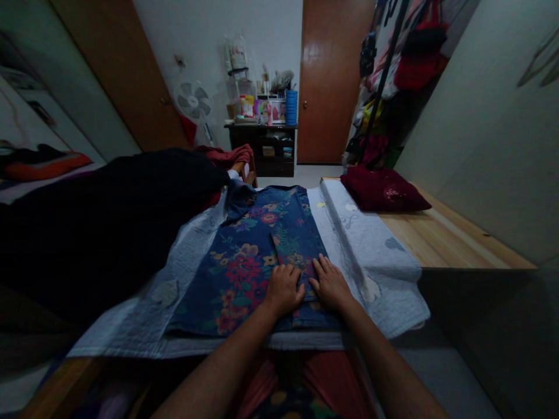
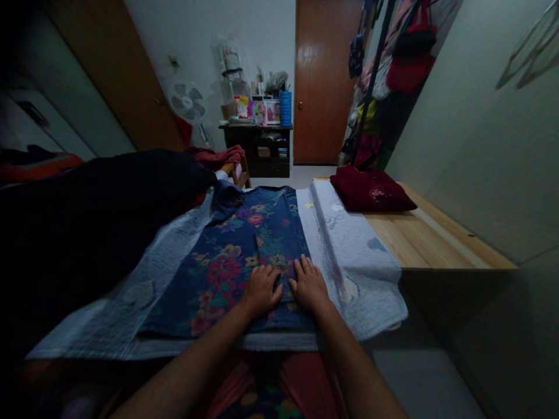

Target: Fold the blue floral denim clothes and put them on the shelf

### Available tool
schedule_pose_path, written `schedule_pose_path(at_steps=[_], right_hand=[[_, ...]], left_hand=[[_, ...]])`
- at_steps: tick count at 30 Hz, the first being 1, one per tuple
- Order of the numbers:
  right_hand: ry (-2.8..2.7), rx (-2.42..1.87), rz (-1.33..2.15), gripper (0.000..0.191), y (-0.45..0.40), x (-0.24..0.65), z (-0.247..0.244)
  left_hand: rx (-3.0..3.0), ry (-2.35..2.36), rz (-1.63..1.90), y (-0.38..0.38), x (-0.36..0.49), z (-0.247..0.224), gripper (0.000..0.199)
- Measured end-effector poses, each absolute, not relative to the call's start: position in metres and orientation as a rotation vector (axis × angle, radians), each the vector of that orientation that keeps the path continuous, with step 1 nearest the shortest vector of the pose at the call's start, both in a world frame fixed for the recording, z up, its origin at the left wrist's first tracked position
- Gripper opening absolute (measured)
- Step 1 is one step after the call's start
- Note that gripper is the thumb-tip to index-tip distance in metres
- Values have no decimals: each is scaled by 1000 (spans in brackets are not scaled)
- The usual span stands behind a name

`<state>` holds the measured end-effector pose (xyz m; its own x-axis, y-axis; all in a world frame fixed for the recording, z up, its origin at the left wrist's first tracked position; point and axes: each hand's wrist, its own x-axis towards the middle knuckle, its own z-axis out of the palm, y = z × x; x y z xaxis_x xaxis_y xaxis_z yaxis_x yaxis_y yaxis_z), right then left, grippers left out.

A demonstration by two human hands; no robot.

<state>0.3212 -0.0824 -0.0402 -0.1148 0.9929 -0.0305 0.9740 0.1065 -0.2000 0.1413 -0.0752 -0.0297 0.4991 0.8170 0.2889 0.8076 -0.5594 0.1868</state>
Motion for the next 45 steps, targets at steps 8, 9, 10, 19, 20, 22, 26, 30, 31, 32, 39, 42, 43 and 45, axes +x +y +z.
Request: schedule_pose_path(at_steps=[8,9,10,19,20,22,26,30,31,32,39,42,43,45], right_hand=[[-2280,-1810,216,52,-88,308,-35],[-2285,-1792,217,53,-89,307,-37],[-2287,-1792,219,53,-89,307,-39],[-2243,-1866,107,59,-100,323,-53],[-2242,-1855,93,58,-102,325,-55],[-2253,-1823,76,57,-105,330,-57],[-2268,-1795,81,52,-113,341,-56],[-2241,-1849,117,52,-120,347,-51],[-2225,-1871,123,51,-121,347,-50],[-2207,-1888,122,50,-121,346,-49],[-2213,-1635,104,44,-123,321,-51],[-2292,-1666,130,45,-126,316,-52],[-2311,-1686,128,47,-128,317,-52],[-2326,-1713,116,50,-130,320,-52]], left_hand=[[2715,1317,610,-71,139,-44,46],[2706,1305,592,-69,139,-47,53],[2694,1303,562,-68,139,-49,58],[2620,1436,364,-73,140,-48,65],[2603,1444,349,-73,140,-48,67],[2571,1459,326,-74,140,-47,69],[2573,1470,383,-77,138,-47,61],[2640,1356,496,-85,132,-47,43],[2649,1319,498,-88,131,-47,41],[2654,1287,488,-91,129,-47,41],[2642,1294,368,-103,126,-47,57],[2635,1330,369,-105,127,-45,58],[2629,1337,370,-105,127,-44,57],[2613,1329,371,-107,124,-43,56]])
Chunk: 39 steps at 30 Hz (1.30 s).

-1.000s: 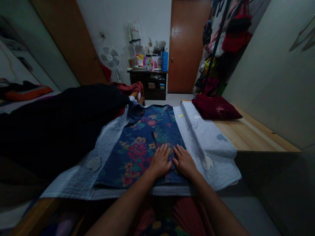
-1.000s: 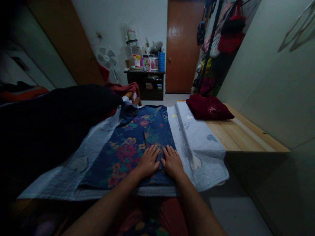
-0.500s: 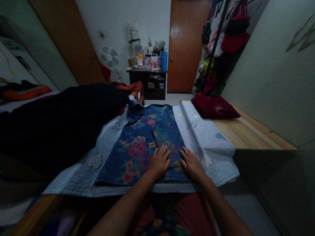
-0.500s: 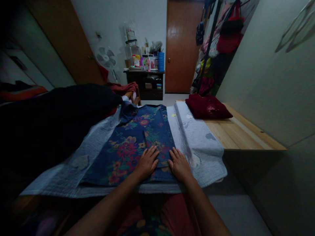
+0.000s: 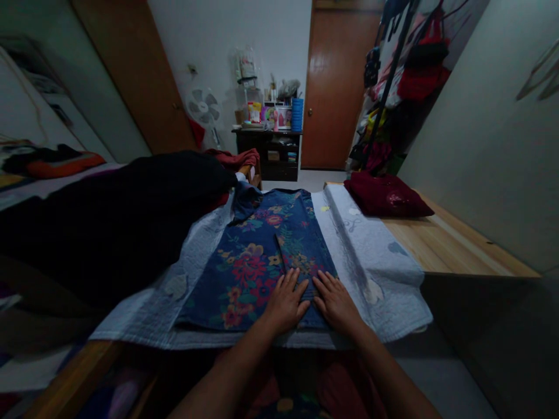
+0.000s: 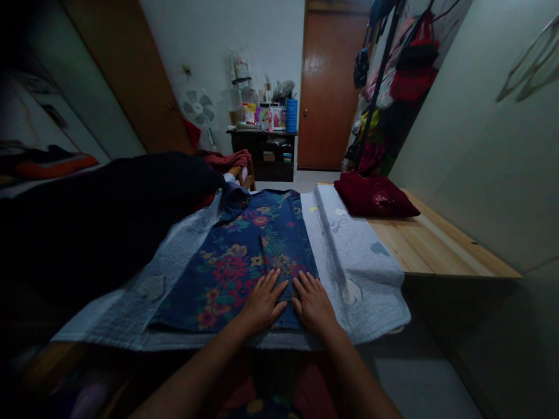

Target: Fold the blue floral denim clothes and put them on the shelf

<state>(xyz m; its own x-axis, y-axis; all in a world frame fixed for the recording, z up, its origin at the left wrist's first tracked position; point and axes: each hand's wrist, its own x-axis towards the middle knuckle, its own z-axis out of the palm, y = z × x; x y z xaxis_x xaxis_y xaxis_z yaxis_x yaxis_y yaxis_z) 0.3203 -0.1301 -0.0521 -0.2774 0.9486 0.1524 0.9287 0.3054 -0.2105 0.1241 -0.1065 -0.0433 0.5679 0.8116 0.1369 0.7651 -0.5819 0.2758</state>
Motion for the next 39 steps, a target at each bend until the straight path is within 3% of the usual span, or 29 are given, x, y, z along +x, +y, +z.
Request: schedule_pose_path(at_steps=[5,13,20,31,39], right_hand=[[-2270,-1754,142,50,-132,333,-47],[-2361,-1889,369,26,-92,331,6],[-2495,-1657,281,25,-7,292,24],[-2153,-1691,261,36,137,239,-8],[-2013,-1714,114,39,142,241,-60]], left_hand=[[2568,1248,416,-111,111,-44,53],[2409,1103,303,-111,89,-23,59],[2186,959,380,-84,73,9,40],[2248,1741,737,84,39,5,34],[2130,2240,646,185,29,-11,71]])
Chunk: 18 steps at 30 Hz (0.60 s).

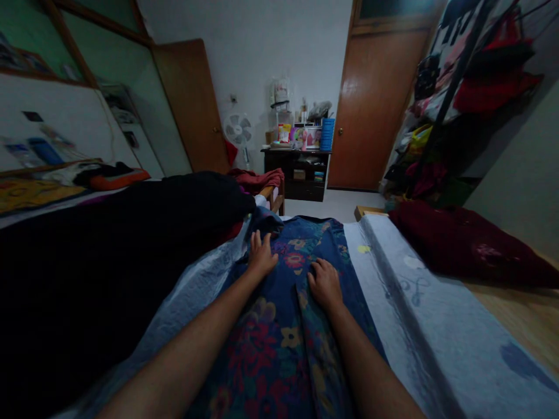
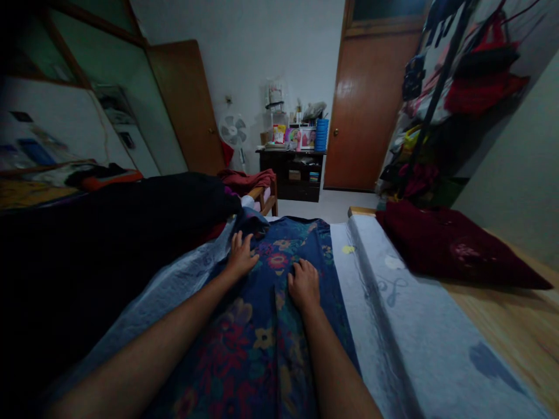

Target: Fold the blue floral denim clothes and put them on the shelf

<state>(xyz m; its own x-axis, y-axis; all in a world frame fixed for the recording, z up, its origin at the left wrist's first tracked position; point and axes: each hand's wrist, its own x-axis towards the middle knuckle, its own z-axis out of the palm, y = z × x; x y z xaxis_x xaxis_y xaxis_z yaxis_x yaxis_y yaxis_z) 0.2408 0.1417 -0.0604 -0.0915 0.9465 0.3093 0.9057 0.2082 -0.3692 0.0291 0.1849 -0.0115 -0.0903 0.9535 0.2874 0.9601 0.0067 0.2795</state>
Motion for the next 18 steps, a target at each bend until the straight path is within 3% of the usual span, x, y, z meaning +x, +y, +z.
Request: schedule_pose_path(at_steps=[13,15,18], right_hand=[[-1926,-1585,226,36,145,250,-68],[-1919,-1578,233,36,146,250,-69],[-1927,-1571,238,36,147,250,-69]], left_hand=[[-1638,-2661,-881,271,27,-5,107],[-1561,-2716,-902,275,26,-7,105],[-1511,-2778,-886,279,22,-8,79]])
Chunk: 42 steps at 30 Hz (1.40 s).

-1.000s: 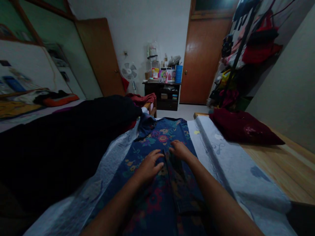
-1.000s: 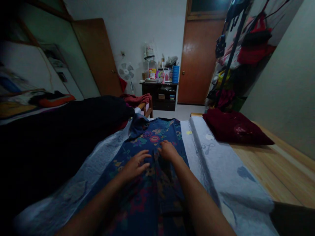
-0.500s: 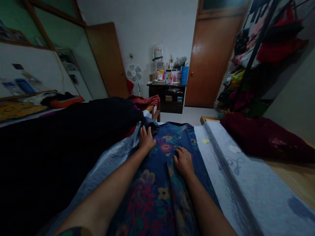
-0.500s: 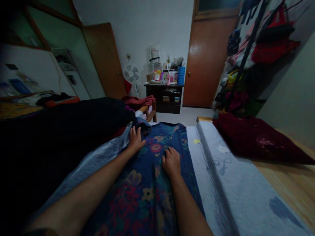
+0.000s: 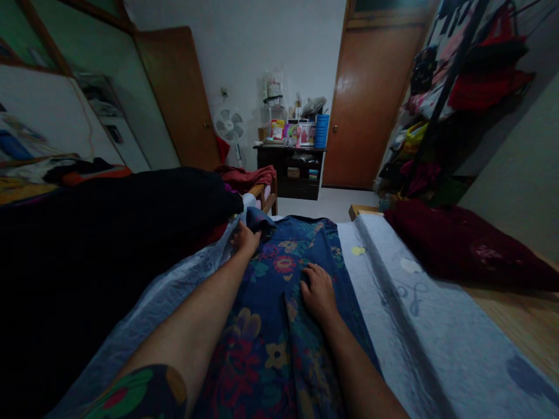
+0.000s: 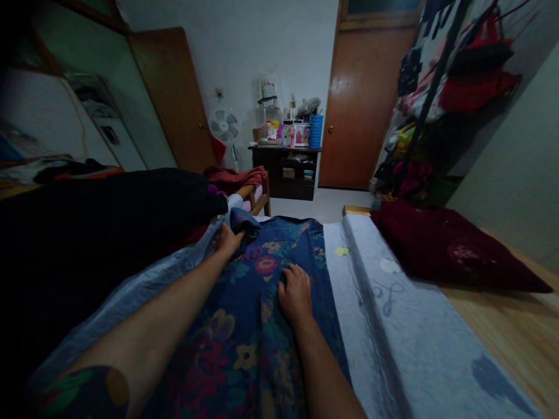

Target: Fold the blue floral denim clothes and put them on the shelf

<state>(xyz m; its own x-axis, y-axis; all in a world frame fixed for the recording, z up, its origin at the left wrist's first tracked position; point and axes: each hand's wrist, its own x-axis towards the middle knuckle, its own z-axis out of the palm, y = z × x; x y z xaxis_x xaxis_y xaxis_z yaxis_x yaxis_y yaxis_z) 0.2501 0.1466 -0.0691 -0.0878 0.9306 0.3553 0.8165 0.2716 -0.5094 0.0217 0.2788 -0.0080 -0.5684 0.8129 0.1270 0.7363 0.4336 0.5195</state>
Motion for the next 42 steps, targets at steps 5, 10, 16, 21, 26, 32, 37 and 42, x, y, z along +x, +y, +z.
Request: schedule_pose_path(at_steps=[5,10,16,21,26,32,37,42], right_hand=[[-1921,-1555,228,36,148,251,-72],[-1919,-1526,227,34,150,252,-74],[-1815,-1483,270,41,153,253,-78],[-1709,-1493,378,59,155,254,-79],[-1788,-1567,393,71,157,255,-78],[-1888,-1696,337,72,160,250,-76],[-1915,-1741,571,76,173,258,-56],[-1577,-1649,1140,48,206,281,-17]], left_hand=[[1470,2444,829,284,19,-5,32],[1683,2317,976,268,37,4,31],[2171,2036,803,211,72,-11,49],[2274,1798,438,172,80,-33,61],[2210,1996,407,157,70,-29,66],[1915,2602,419,151,38,-34,61],[1843,2610,524,154,23,-46,58],[1861,2619,555,162,23,-46,51]])
